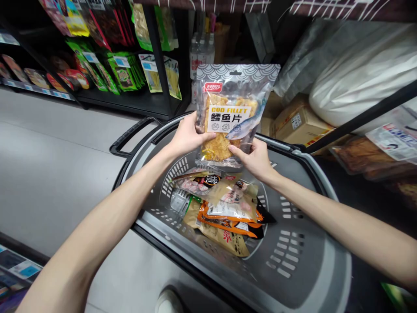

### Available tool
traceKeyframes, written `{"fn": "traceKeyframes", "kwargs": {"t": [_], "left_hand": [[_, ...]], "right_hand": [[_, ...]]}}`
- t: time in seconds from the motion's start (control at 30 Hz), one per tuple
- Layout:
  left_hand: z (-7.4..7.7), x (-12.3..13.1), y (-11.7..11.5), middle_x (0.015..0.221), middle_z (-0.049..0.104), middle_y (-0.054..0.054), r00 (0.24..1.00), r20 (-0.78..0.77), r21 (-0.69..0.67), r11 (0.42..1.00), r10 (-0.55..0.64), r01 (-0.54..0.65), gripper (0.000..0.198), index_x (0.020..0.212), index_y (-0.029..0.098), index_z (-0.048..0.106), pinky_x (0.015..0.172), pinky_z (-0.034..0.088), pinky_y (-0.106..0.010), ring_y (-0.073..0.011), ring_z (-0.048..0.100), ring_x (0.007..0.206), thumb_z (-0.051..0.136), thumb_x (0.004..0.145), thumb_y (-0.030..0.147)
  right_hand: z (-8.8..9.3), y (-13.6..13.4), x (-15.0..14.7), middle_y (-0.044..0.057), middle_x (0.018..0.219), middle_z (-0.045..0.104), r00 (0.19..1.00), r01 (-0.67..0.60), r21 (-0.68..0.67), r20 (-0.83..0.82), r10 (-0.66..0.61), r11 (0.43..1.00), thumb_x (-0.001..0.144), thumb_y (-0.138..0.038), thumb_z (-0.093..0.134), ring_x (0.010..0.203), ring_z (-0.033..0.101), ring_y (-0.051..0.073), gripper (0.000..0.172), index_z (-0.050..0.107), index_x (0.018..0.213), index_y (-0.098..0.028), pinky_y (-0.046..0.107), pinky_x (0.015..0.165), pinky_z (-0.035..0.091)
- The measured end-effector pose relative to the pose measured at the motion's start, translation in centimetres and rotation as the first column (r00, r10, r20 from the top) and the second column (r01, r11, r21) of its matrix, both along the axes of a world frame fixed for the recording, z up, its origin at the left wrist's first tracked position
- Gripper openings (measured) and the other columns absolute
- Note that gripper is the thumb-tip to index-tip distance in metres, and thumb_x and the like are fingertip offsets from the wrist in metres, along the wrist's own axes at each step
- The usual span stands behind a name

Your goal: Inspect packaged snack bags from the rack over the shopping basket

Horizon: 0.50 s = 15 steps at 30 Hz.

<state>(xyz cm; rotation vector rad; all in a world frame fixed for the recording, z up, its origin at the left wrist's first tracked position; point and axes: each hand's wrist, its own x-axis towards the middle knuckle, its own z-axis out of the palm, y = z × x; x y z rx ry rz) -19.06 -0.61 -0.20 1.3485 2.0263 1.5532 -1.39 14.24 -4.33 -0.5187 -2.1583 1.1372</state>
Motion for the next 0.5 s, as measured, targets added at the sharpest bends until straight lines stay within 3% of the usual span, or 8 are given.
{"fn": "traceKeyframes", "kwargs": {"t": [0.5], "left_hand": [[0.06, 0.06, -0.09, 0.117, 0.071, -0.012, 0.998, -0.059, 0.005, 1.0, 0.026, -0.026, 0.054, 0.119, 0.016, 0.061, 0.091, 0.057, -0.044, -0.0272, 0.069, 0.099, 0.08, 0.07, 0.028]], "right_hand": [[0.25, -0.32, 0.07, 0.011, 0.096, 0.076, 0.998, 0.066, 0.076, 0.009, -0.067, 0.995, 0.076, -0.049, 0.074, 0.084, 0.069, 0.029, 0.036, 0.072, 0.093, -0.018, 0.046, 0.083, 0.056]]}}
